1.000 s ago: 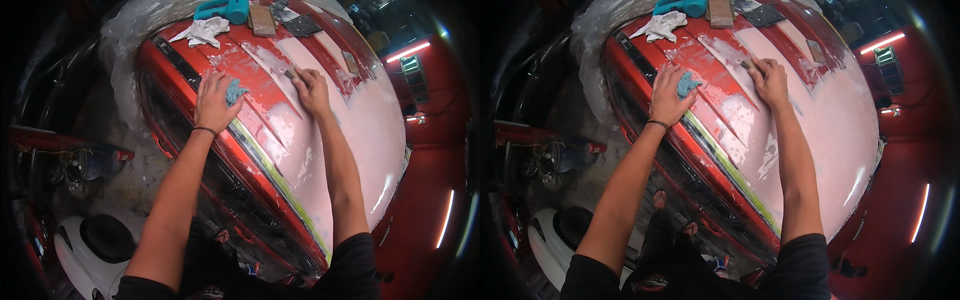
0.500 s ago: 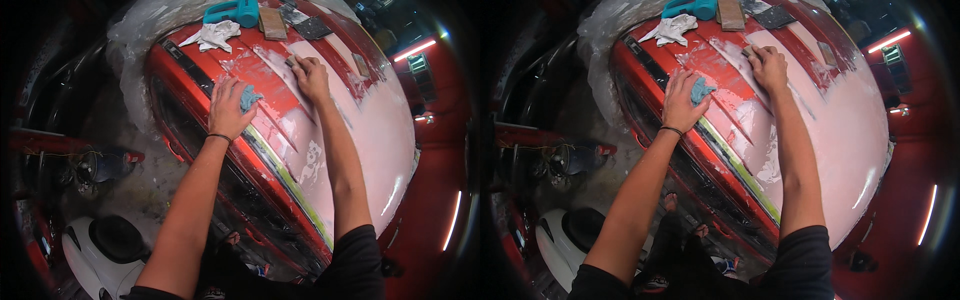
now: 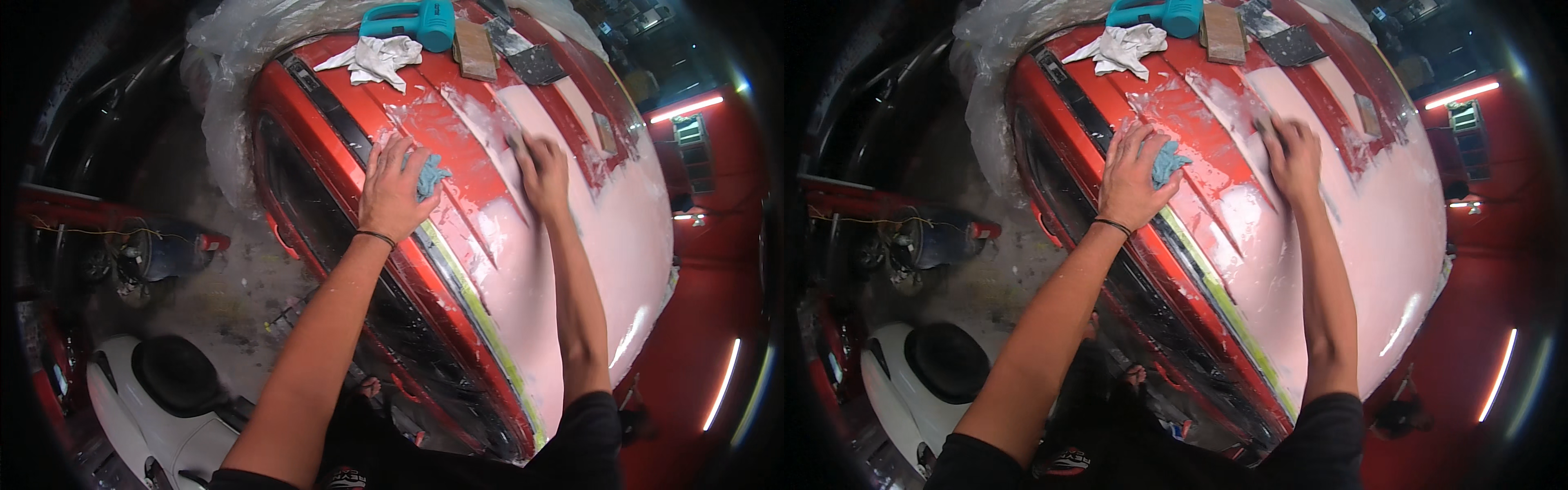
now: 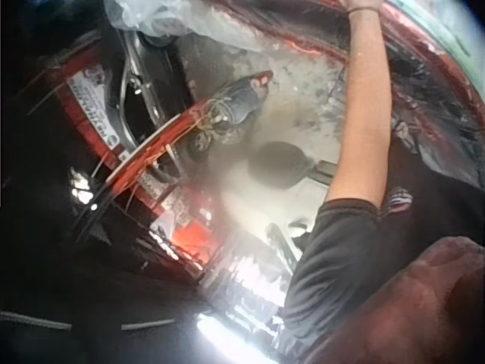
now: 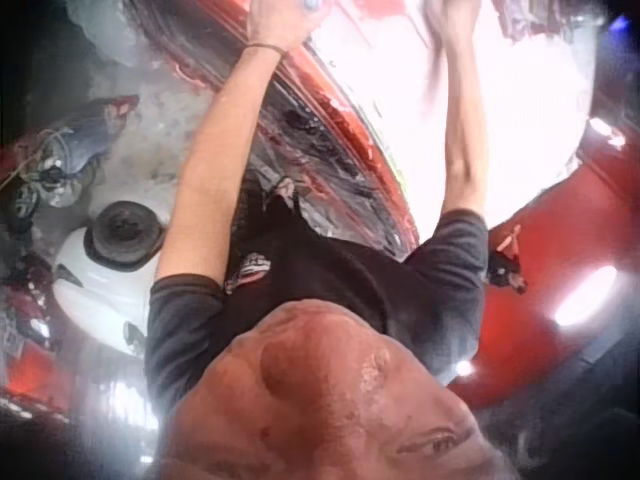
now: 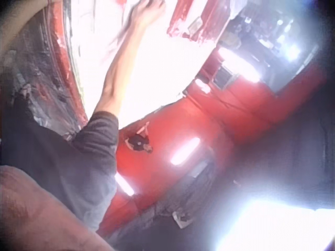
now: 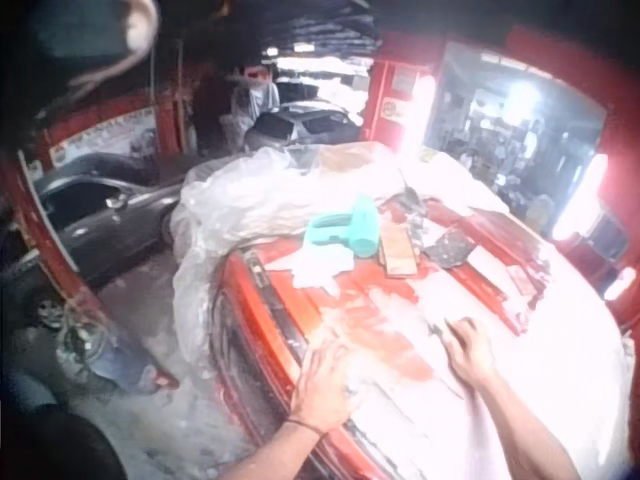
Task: The person sands the roof of a red car using a sanding block, then wipes the surface with a cloth dipped in a bucket of water.
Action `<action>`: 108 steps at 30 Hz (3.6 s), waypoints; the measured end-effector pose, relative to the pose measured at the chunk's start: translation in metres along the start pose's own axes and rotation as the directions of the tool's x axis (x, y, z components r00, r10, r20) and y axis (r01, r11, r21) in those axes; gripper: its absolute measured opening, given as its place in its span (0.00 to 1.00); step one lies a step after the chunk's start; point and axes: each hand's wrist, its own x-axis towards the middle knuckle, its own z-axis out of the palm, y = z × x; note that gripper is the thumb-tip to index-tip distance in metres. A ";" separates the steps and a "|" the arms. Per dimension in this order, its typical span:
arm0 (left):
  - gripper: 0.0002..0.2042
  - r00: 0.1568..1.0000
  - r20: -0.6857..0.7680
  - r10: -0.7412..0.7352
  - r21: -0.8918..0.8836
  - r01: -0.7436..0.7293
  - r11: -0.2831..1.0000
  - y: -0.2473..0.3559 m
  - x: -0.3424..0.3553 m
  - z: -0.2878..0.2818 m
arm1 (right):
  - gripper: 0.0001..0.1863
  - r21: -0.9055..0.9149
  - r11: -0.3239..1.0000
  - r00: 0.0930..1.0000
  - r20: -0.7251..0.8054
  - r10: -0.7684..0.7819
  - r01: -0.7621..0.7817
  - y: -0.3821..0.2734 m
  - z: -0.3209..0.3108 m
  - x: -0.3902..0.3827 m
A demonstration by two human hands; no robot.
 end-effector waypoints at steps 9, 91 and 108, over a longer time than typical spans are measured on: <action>0.33 0.999 0.023 -0.035 0.020 0.035 0.999 -0.008 -0.001 0.001 | 0.23 -0.020 1.000 0.996 0.091 0.009 -0.007 0.023 -0.041 -0.073; 0.32 1.000 0.014 -0.012 0.034 0.012 0.999 -0.005 0.001 0.004 | 0.17 -0.024 0.999 0.999 0.040 0.022 -0.021 -0.049 -0.011 -0.056; 0.44 0.987 -0.160 -0.013 -0.300 -0.036 0.953 0.019 -0.023 -0.044 | 0.20 -0.260 0.916 0.947 -0.180 0.265 -0.306 -0.015 -0.108 -0.265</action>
